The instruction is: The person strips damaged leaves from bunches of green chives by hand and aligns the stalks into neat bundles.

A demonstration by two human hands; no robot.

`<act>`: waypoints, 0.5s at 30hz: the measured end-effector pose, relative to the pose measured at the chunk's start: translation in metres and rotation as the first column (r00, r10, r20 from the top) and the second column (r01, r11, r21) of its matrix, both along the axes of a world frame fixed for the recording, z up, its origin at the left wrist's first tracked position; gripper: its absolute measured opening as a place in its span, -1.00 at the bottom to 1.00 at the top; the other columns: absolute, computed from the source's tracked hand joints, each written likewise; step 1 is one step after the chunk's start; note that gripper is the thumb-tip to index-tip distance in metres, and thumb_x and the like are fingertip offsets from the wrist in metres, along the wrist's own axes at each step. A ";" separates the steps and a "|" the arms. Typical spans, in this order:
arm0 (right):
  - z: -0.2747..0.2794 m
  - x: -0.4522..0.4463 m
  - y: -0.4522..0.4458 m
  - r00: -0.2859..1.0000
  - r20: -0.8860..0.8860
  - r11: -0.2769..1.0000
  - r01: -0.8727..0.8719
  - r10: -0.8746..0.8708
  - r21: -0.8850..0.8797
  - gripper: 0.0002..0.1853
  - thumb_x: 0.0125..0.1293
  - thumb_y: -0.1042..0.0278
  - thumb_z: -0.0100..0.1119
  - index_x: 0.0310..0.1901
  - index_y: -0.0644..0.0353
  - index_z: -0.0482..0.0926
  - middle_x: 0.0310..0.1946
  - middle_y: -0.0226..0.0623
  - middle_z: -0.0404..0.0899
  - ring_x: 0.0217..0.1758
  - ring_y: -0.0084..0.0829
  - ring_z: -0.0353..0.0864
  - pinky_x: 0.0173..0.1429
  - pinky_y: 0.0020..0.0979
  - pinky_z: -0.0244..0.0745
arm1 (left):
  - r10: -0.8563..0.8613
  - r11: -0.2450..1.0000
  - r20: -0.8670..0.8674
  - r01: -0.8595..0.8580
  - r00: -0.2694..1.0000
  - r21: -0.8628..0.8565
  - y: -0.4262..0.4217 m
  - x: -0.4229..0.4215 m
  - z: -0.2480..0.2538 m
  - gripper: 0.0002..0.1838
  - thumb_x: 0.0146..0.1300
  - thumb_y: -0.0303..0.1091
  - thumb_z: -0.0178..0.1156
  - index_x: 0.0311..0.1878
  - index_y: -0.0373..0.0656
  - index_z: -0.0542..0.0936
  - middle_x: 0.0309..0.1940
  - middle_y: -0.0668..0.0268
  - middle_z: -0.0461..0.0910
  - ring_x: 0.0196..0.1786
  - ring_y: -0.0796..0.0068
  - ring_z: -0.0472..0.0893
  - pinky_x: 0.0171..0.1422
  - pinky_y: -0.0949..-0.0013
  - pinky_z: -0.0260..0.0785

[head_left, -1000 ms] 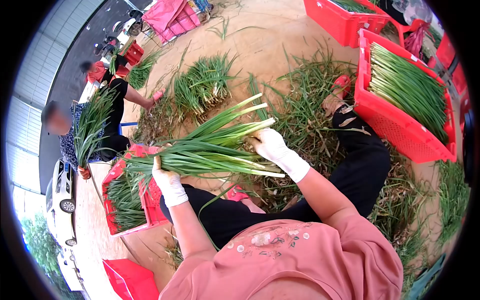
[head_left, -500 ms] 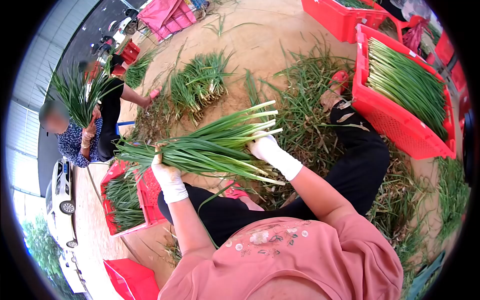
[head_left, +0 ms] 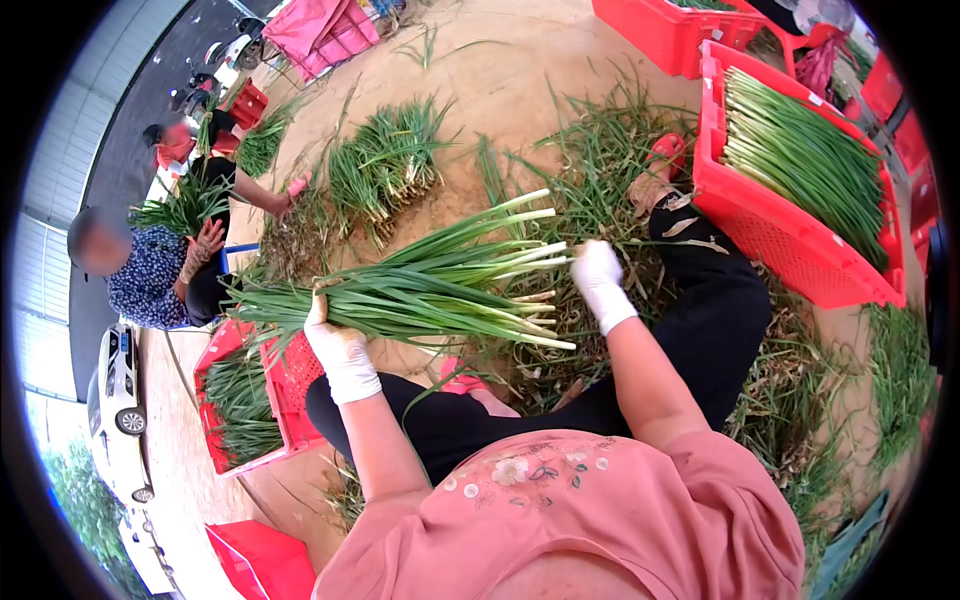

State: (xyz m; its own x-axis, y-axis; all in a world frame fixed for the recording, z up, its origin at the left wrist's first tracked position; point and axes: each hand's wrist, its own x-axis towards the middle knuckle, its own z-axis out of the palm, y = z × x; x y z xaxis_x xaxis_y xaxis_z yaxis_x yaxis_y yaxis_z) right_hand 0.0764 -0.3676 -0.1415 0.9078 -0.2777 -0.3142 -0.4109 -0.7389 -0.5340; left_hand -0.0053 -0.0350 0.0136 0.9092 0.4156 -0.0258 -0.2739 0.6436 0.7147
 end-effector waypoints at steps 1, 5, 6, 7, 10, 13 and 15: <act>-0.028 0.002 -0.035 0.980 0.109 0.981 0.154 -0.167 0.118 -0.78 0.11 0.28 0.13 -0.34 0.28 0.61 -0.36 -0.07 0.61 -0.27 -0.15 0.62 -0.18 -0.22 0.52 | -0.004 0.999 -0.004 0.004 1.000 0.038 0.007 -0.002 0.005 -0.79 0.18 -0.30 0.14 -0.25 -0.27 0.52 -0.25 0.16 0.55 -0.13 0.21 0.53 0.11 0.11 0.35; -0.100 0.026 -0.082 0.787 0.224 0.764 0.419 -0.575 0.491 -0.66 -0.01 0.27 0.31 -0.32 0.39 0.51 -0.48 -0.18 0.59 -0.51 -0.34 0.50 -0.35 -0.37 0.40 | 0.052 0.997 0.063 -0.055 0.997 0.046 0.048 -0.004 0.007 -0.77 0.21 -0.29 0.09 -0.23 -0.29 0.53 -0.19 0.10 0.55 -0.08 0.16 0.52 0.14 0.09 0.33; -0.087 0.029 -0.063 0.895 0.225 0.801 0.204 -0.386 0.563 -0.53 -0.02 0.18 0.34 -0.19 0.42 0.49 -0.32 -0.16 0.59 -0.38 -0.39 0.53 -0.19 -0.43 0.42 | 0.050 0.999 0.082 -0.050 0.995 -0.001 0.051 -0.004 0.009 -0.77 0.21 -0.30 0.08 -0.23 -0.29 0.53 -0.18 0.09 0.55 -0.07 0.15 0.53 0.15 0.09 0.33; -0.009 0.007 -0.030 0.930 0.189 0.808 0.158 -0.314 0.568 -0.45 0.01 0.13 0.32 -0.07 0.42 0.47 -0.17 -0.13 0.57 -0.16 -0.44 0.53 0.01 -0.45 0.36 | 0.033 0.999 0.072 -0.033 0.997 -0.005 0.054 -0.003 0.010 -0.77 0.20 -0.31 0.09 -0.22 -0.30 0.53 -0.19 0.11 0.56 -0.07 0.15 0.52 0.16 0.09 0.33; 0.046 -0.004 0.014 0.889 0.137 0.268 -0.274 0.436 0.924 -0.36 0.08 -0.06 0.23 0.04 0.33 0.46 -0.05 -0.17 0.53 0.06 -0.40 0.43 0.23 -0.40 0.17 | -0.015 1.000 0.115 0.015 0.993 -0.001 0.059 -0.001 0.006 -0.78 0.16 -0.33 0.13 -0.24 -0.30 0.54 -0.19 0.12 0.56 -0.08 0.14 0.53 0.16 0.09 0.32; 0.065 -0.016 0.048 0.782 0.208 0.391 -0.499 0.588 0.773 -0.53 0.15 0.06 0.19 -0.03 0.27 0.53 -0.14 -0.22 0.59 -0.07 -0.46 0.50 0.10 -0.44 0.32 | 0.078 0.997 0.021 -0.078 0.997 -0.014 0.058 0.002 -0.001 -0.79 0.15 -0.34 0.15 -0.24 -0.29 0.54 -0.20 0.12 0.57 -0.09 0.15 0.53 0.16 0.09 0.33; 0.040 -0.015 0.062 0.845 0.289 0.466 -0.498 0.450 0.731 -0.68 0.21 0.19 0.13 -0.14 0.25 0.59 -0.33 -0.20 0.62 -0.21 -0.47 0.57 -0.04 -0.43 0.42 | 0.053 0.999 0.022 -0.053 0.998 -0.008 0.053 -0.002 0.002 -0.79 0.15 -0.33 0.15 -0.23 -0.28 0.54 -0.19 0.12 0.57 -0.08 0.15 0.53 0.16 0.09 0.33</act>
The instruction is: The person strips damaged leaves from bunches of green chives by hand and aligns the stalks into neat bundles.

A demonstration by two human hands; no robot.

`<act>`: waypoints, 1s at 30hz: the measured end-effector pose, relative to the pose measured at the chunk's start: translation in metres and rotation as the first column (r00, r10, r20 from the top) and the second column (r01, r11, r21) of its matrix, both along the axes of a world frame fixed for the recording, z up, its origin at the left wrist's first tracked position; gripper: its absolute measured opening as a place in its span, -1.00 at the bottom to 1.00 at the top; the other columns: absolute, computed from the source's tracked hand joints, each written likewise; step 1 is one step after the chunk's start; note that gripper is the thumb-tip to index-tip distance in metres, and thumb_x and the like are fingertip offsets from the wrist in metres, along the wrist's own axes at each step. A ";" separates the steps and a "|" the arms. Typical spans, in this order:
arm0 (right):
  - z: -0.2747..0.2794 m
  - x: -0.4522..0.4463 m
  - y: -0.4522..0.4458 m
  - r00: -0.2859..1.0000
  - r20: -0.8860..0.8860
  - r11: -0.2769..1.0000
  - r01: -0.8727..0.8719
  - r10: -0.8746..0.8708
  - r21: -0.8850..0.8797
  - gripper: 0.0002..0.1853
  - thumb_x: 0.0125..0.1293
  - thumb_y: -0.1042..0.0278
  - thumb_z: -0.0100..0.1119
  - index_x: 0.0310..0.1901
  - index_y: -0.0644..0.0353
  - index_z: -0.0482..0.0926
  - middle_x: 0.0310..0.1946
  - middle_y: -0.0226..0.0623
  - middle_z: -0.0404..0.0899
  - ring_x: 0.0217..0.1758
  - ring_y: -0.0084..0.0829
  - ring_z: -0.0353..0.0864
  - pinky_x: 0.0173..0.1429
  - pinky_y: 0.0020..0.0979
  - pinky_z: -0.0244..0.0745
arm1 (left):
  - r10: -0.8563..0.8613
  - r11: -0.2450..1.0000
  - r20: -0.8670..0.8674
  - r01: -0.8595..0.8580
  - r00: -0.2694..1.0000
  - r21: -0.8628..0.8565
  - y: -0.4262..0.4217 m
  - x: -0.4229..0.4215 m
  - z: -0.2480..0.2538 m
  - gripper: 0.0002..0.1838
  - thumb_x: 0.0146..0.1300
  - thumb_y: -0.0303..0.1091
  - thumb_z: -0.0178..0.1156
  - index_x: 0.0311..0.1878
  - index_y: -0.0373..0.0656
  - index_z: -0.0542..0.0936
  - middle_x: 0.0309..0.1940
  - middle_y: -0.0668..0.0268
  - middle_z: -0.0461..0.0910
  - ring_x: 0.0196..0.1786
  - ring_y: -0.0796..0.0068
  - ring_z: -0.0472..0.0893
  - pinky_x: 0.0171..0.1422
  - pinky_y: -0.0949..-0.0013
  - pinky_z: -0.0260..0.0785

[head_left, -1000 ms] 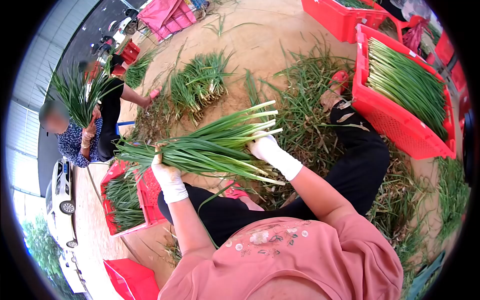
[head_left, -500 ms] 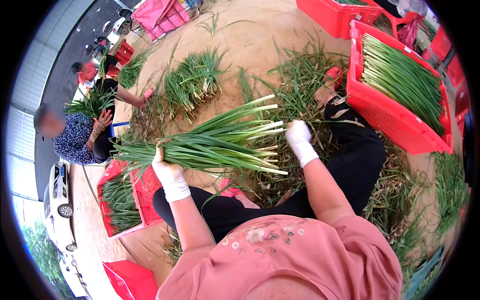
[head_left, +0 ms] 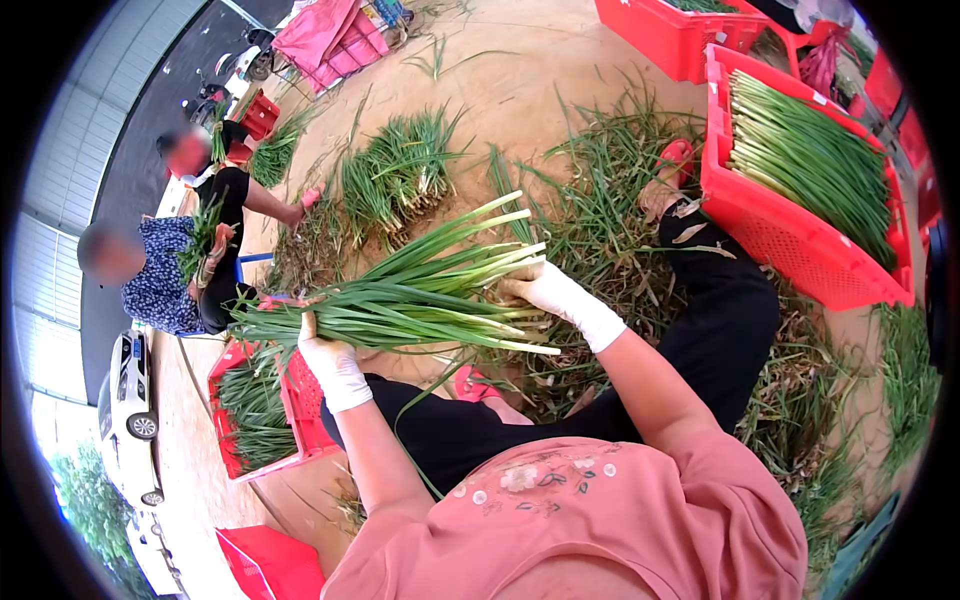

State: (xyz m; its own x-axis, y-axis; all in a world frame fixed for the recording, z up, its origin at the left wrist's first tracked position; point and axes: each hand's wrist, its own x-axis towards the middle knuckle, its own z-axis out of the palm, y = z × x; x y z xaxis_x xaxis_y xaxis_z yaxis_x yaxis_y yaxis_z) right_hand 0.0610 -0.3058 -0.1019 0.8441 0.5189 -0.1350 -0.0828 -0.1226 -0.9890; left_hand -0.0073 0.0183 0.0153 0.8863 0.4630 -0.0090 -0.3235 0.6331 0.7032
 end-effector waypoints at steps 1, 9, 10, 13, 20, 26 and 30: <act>-0.004 -0.001 -0.002 1.000 0.000 1.000 -0.002 0.002 -0.003 -0.68 0.21 0.19 0.13 -0.14 0.25 0.59 -0.33 -0.20 0.62 -0.21 -0.47 0.57 -0.04 -0.43 0.42 | -0.023 1.000 0.000 0.023 1.000 0.002 -0.002 -0.003 0.000 -0.79 0.15 -0.33 0.15 -0.22 -0.28 0.54 -0.19 0.12 0.57 -0.08 0.16 0.53 0.16 0.09 0.33; 0.021 -0.013 0.010 0.990 0.087 0.991 -0.119 0.114 0.058 -0.73 0.18 0.27 0.12 -0.13 0.21 0.58 -0.23 -0.19 0.61 -0.15 -0.39 0.55 0.05 -0.43 0.37 | -0.004 0.998 0.021 0.002 1.000 0.055 -0.020 -0.003 0.001 -0.74 0.15 -0.30 0.15 -0.20 -0.30 0.52 -0.18 0.09 0.56 -0.05 0.15 0.52 0.17 0.07 0.31; 0.022 -0.016 0.013 0.993 0.095 0.997 -0.072 0.070 0.017 -0.73 0.17 0.30 0.12 -0.12 0.22 0.58 -0.23 -0.19 0.61 -0.15 -0.40 0.55 0.05 -0.43 0.37 | 0.006 1.000 0.028 -0.006 1.000 0.016 -0.014 0.001 -0.006 -0.75 0.15 -0.32 0.15 -0.20 -0.31 0.52 -0.19 0.12 0.56 -0.06 0.13 0.52 0.17 0.04 0.30; 0.023 -0.021 0.016 0.971 0.108 0.968 0.198 -0.215 0.153 -0.74 0.18 0.40 0.11 -0.10 0.27 0.55 -0.25 -0.23 0.61 -0.18 -0.43 0.54 0.01 -0.45 0.37 | -0.043 0.995 0.077 0.036 0.996 0.095 -0.011 0.001 -0.009 -0.76 0.14 -0.33 0.15 -0.20 -0.30 0.52 -0.21 0.15 0.56 -0.06 0.12 0.51 0.18 0.03 0.29; -0.023 0.012 -0.031 0.648 -0.749 0.405 0.728 -0.141 0.553 -0.89 0.26 0.51 0.00 -0.17 0.22 0.41 -0.54 -0.42 0.37 -0.59 -0.60 0.30 -0.55 -0.57 0.28 | -0.006 0.994 0.127 -0.008 0.992 0.108 -0.004 0.000 -0.016 -0.71 0.15 -0.28 0.13 -0.15 -0.31 0.50 -0.14 0.10 0.55 0.00 0.10 0.49 0.22 0.03 0.26; -0.056 0.029 -0.106 0.521 -0.760 0.428 0.833 -0.389 0.352 -0.87 0.30 0.33 0.04 -0.19 0.15 0.40 -0.57 -0.54 0.31 -0.64 -0.76 0.23 -0.73 -0.72 0.05 | -0.003 0.999 0.121 -0.001 0.993 0.035 0.013 -0.010 -0.009 -0.68 0.16 -0.25 0.11 -0.14 -0.32 0.51 -0.10 0.03 0.53 -0.01 0.08 0.50 0.21 0.01 0.27; -0.015 -0.002 -0.042 0.826 -0.564 0.894 0.267 -0.019 0.361 -0.39 0.00 -0.10 0.32 -0.03 0.16 0.43 -0.29 -0.46 0.51 -0.31 -0.57 0.35 -0.22 -0.45 0.18 | -0.007 1.000 0.173 0.006 0.985 0.007 0.015 -0.009 -0.012 -0.69 0.16 -0.26 0.12 -0.13 -0.30 0.52 -0.10 0.07 0.53 0.00 0.11 0.50 0.21 0.02 0.27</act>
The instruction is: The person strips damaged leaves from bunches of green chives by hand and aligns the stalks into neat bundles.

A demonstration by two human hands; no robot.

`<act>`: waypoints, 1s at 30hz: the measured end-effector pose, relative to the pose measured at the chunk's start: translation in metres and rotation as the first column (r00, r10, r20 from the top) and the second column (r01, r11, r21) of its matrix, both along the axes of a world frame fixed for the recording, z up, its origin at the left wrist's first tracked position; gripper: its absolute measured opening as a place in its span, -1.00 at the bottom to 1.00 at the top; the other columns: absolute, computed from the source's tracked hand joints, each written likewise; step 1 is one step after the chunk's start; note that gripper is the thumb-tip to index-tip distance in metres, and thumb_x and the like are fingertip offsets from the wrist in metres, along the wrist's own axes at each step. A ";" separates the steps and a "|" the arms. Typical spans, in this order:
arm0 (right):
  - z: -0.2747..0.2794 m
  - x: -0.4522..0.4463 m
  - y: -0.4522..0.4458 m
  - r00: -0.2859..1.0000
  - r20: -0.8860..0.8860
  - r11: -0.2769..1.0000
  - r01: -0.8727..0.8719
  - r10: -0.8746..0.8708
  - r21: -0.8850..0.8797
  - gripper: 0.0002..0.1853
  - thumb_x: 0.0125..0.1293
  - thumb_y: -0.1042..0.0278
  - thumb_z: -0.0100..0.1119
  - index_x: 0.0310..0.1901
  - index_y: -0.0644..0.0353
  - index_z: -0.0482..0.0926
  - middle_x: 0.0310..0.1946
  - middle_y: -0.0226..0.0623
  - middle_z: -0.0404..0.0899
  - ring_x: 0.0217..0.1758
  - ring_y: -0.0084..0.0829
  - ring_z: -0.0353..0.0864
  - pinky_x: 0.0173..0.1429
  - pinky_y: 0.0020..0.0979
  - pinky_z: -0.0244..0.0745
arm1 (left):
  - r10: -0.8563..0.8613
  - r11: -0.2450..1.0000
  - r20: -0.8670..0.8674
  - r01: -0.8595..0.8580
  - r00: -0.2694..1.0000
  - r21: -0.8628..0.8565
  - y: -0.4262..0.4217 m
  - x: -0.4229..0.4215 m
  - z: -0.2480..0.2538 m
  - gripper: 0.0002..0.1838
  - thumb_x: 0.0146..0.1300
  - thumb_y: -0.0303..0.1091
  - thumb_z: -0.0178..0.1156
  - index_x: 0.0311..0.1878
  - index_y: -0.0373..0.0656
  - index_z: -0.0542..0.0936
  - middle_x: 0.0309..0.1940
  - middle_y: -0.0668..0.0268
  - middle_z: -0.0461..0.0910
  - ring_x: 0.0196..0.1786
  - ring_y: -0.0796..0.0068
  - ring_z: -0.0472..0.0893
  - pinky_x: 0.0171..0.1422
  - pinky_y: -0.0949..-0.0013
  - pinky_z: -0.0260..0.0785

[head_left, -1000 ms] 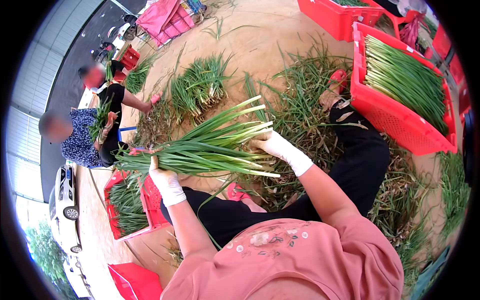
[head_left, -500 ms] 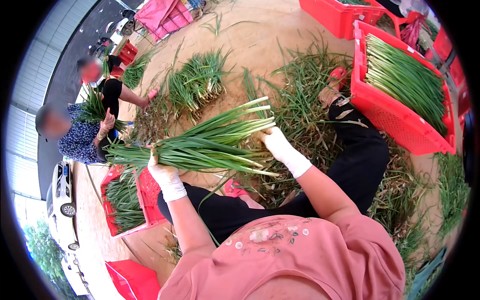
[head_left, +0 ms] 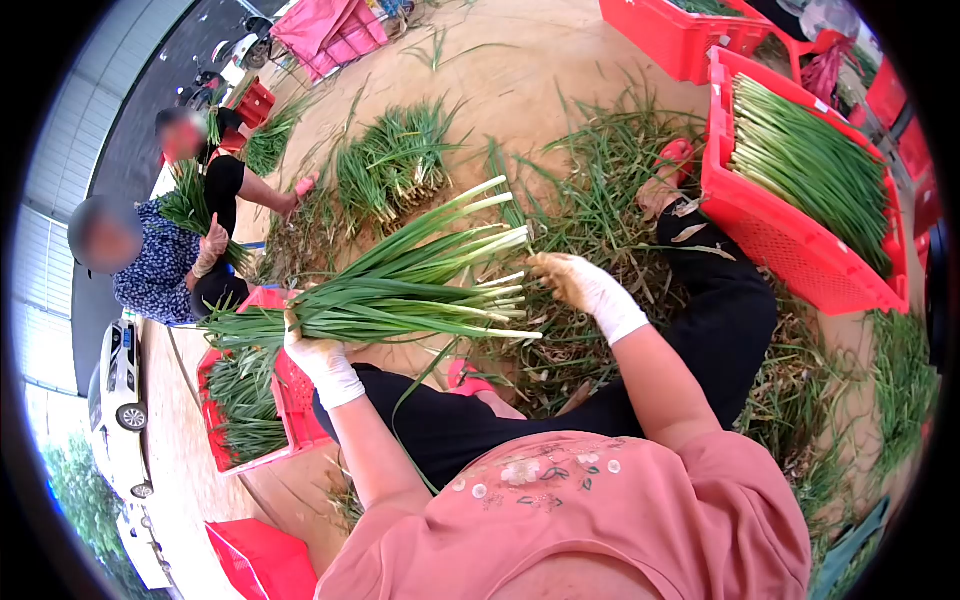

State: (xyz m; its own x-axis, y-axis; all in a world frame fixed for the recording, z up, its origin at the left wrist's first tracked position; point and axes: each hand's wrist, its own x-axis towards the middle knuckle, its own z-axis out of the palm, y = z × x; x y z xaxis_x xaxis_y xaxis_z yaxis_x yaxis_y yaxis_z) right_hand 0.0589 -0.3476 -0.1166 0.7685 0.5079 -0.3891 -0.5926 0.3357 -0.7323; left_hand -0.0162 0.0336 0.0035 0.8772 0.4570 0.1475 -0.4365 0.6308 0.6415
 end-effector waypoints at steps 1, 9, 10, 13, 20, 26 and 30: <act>-0.003 -0.005 0.016 0.995 -0.065 0.990 -0.061 0.069 0.125 -0.48 0.04 -0.07 0.30 -0.07 0.13 0.46 -0.28 -0.43 0.52 -0.25 -0.56 0.41 -0.28 -0.52 0.12 | 0.001 1.000 0.032 0.000 0.999 -0.015 0.000 0.000 -0.001 -0.70 0.16 -0.26 0.12 -0.14 -0.29 0.52 -0.10 0.08 0.53 0.00 0.12 0.50 0.21 0.03 0.28; 0.005 -0.018 0.047 0.999 -0.037 0.979 -0.009 0.017 0.202 -0.77 0.19 0.37 0.18 -0.13 0.24 0.49 -0.23 -0.28 0.56 -0.15 -0.40 0.56 -0.06 -0.36 0.53 | -0.027 1.000 0.038 0.026 0.999 0.010 -0.009 -0.001 -0.008 -0.80 0.15 -0.22 0.17 -0.29 -0.15 0.53 -0.18 0.19 0.54 -0.04 0.16 0.48 0.18 0.02 0.26; 0.006 -0.018 0.045 1.000 -0.010 0.981 -0.012 0.014 0.192 -0.73 0.20 0.37 0.17 -0.08 0.26 0.47 -0.18 -0.25 0.55 -0.14 -0.37 0.57 -0.06 -0.31 0.53 | -0.026 1.000 0.038 0.025 0.999 0.006 -0.010 -0.002 -0.010 -0.80 0.15 -0.22 0.17 -0.29 -0.15 0.53 -0.18 0.19 0.54 -0.04 0.16 0.48 0.18 0.02 0.26; 0.013 -0.020 0.042 0.999 0.045 0.987 -0.005 -0.003 0.160 -0.71 0.23 0.37 0.13 -0.04 0.28 0.44 -0.13 -0.20 0.53 -0.13 -0.34 0.57 -0.08 -0.31 0.52 | 0.069 0.997 -0.043 -0.070 0.997 -0.016 -0.014 -0.001 -0.012 -0.79 0.15 -0.22 0.17 -0.29 -0.17 0.53 -0.20 0.19 0.54 -0.04 0.16 0.48 0.18 0.03 0.26; 0.035 -0.025 0.042 0.990 -0.003 0.981 0.138 -0.139 0.134 -0.77 0.24 0.45 0.08 -0.08 0.34 0.47 -0.18 -0.19 0.56 -0.18 -0.35 0.58 -0.06 -0.34 0.49 | 0.005 1.000 0.012 -0.005 1.000 -0.005 -0.021 0.003 -0.016 -0.78 0.10 -0.24 0.20 -0.27 -0.18 0.54 -0.23 0.16 0.54 -0.03 0.19 0.47 0.22 0.05 0.22; 0.019 -0.020 0.042 0.966 0.018 0.965 0.259 -0.260 0.033 -0.81 0.20 0.52 0.05 -0.15 0.36 0.50 -0.27 -0.24 0.58 -0.25 -0.38 0.57 -0.11 -0.41 0.48 | -0.063 0.998 0.059 0.064 0.996 -0.028 -0.032 0.002 -0.011 -0.74 0.06 -0.23 0.23 -0.26 -0.20 0.54 -0.21 0.15 0.54 -0.03 0.20 0.47 0.23 0.05 0.22; -0.005 0.006 0.003 0.838 -0.027 0.833 0.537 -0.545 -0.135 -0.80 0.11 0.54 0.07 -0.20 0.29 0.56 -0.49 -0.38 0.53 -0.51 -0.62 0.38 -0.42 -0.63 0.27 | -0.033 0.994 0.060 0.039 0.998 -0.102 -0.014 0.000 -0.012 -0.71 0.05 -0.26 0.23 -0.21 -0.24 0.54 -0.19 0.12 0.54 -0.02 0.18 0.47 0.21 0.02 0.25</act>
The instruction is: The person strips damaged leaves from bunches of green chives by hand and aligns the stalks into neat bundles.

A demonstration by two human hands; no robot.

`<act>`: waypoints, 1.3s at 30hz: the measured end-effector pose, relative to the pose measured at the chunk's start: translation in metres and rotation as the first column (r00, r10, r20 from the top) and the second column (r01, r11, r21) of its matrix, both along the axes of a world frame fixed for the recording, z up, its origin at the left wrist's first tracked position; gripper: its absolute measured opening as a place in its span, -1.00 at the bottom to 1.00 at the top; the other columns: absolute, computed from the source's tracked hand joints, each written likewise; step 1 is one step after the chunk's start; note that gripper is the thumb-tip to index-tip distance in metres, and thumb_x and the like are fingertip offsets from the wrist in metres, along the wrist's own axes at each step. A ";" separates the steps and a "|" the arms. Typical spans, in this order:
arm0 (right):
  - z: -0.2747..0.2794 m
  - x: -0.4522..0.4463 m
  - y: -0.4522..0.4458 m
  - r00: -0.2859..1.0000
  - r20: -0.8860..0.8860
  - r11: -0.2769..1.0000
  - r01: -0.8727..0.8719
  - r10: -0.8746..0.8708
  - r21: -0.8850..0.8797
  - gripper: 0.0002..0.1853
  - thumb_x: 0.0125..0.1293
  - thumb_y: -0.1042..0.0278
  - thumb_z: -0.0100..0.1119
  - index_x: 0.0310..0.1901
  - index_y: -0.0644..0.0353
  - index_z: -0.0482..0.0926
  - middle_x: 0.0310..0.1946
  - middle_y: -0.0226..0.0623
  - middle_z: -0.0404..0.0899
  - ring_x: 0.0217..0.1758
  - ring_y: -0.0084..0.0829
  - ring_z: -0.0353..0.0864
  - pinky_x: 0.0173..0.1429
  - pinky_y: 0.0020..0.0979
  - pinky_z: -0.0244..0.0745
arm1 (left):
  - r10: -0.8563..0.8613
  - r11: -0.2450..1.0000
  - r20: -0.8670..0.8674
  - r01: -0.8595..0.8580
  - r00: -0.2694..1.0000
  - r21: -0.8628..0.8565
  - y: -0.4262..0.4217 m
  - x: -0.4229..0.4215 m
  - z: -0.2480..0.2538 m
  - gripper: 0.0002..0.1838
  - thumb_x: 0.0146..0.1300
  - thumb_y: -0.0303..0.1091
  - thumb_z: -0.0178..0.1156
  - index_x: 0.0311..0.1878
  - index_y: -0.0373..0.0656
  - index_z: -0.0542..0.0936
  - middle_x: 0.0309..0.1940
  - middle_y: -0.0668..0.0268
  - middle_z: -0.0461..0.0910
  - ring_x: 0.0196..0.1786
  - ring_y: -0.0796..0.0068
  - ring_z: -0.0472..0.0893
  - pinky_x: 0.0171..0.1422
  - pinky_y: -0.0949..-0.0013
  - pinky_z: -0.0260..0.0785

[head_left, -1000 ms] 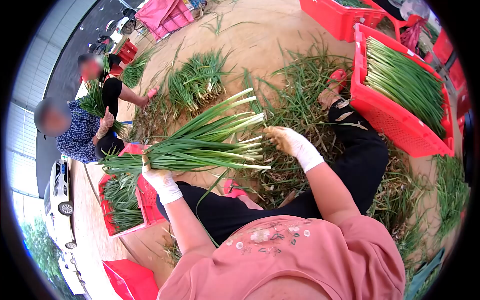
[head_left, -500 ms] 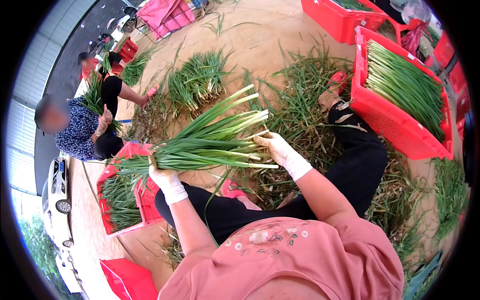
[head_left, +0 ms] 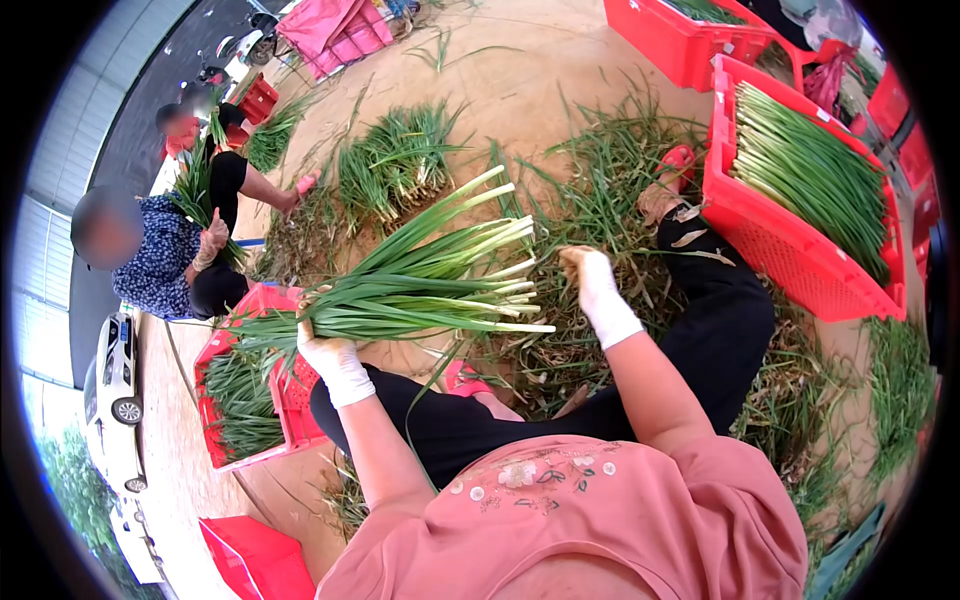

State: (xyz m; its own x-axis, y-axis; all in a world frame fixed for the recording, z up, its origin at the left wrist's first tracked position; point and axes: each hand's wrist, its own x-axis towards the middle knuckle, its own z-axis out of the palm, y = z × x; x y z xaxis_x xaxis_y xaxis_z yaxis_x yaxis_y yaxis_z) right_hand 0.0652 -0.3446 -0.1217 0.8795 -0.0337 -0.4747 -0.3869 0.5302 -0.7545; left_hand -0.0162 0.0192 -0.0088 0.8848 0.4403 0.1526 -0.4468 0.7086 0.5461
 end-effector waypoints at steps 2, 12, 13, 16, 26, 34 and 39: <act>-0.019 0.018 -0.037 0.953 -0.172 0.945 0.278 -0.249 0.171 -0.76 0.17 0.46 0.05 -0.12 0.19 0.57 -0.66 -0.57 0.35 -0.66 -0.67 0.19 -0.56 -0.64 0.14 | 0.000 0.999 -0.024 -0.001 1.000 -0.038 0.007 -0.004 0.006 -0.71 0.05 -0.28 0.22 -0.21 -0.26 0.54 -0.17 0.10 0.54 -0.01 0.16 0.47 0.22 0.01 0.24; 0.036 -0.013 0.022 0.667 0.277 0.690 -0.495 0.691 -0.528 -0.67 0.14 0.20 0.21 -0.15 0.26 0.61 -0.35 -0.32 0.64 -0.34 -0.58 0.52 -0.18 -0.54 0.40 | 0.075 0.986 0.011 -0.073 0.997 -0.153 0.023 -0.003 0.012 -0.80 0.03 -0.37 0.20 -0.27 -0.25 0.56 -0.15 0.10 0.54 0.04 0.12 0.46 0.25 -0.01 0.22; 0.038 -0.017 0.037 0.692 0.254 0.701 -0.497 0.676 -0.511 -0.68 0.15 0.21 0.21 -0.14 0.26 0.61 -0.32 -0.32 0.65 -0.29 -0.59 0.54 -0.13 -0.55 0.41 | 0.056 0.992 0.038 -0.051 0.998 -0.112 0.020 -0.003 0.012 -0.79 0.04 -0.35 0.20 -0.26 -0.25 0.56 -0.15 0.12 0.54 0.04 0.12 0.45 0.25 0.00 0.21; 0.029 -0.020 0.067 0.760 0.292 0.805 -0.482 0.581 -0.346 -0.76 0.13 0.38 0.24 -0.16 0.26 0.61 -0.35 -0.36 0.65 -0.36 -0.63 0.52 -0.22 -0.57 0.42 | 0.064 0.996 -0.002 -0.064 0.998 -0.066 0.012 -0.003 0.019 -0.78 0.08 -0.32 0.19 -0.25 -0.25 0.55 -0.15 0.15 0.54 0.04 0.14 0.45 0.26 0.02 0.21; 0.015 0.013 -0.022 0.974 0.123 0.982 0.185 -0.189 0.040 -0.91 0.09 0.51 0.23 -0.34 0.19 0.55 -0.51 -0.45 0.55 -0.57 -0.71 0.40 -0.54 -0.71 0.27 | 0.103 0.993 0.016 -0.103 0.995 0.052 0.017 -0.003 0.018 -0.80 0.18 -0.31 0.11 -0.23 -0.24 0.54 -0.17 0.18 0.54 -0.03 0.23 0.48 0.21 0.12 0.25; 0.063 -0.009 0.002 0.778 0.321 0.810 -0.376 0.540 -0.451 -0.71 0.10 0.34 0.24 -0.13 0.25 0.56 -0.24 -0.32 0.58 -0.15 -0.52 0.50 0.01 -0.53 0.38 | 0.158 0.987 -0.074 -0.156 0.985 0.040 -0.001 0.011 0.030 -0.79 0.15 -0.34 0.13 -0.22 -0.29 0.55 -0.17 0.11 0.56 -0.02 0.17 0.50 0.20 0.07 0.27; 0.063 -0.029 0.058 0.628 0.380 0.727 -0.504 0.679 -0.467 -0.62 0.10 0.24 0.27 -0.11 0.31 0.55 -0.32 -0.25 0.60 -0.25 -0.54 0.51 -0.12 -0.51 0.41 | 0.069 0.997 -0.068 -0.067 0.995 0.029 -0.031 0.013 0.036 -0.82 0.10 -0.39 0.19 -0.24 -0.24 0.50 -0.27 0.24 0.52 -0.06 0.25 0.47 0.21 0.10 0.22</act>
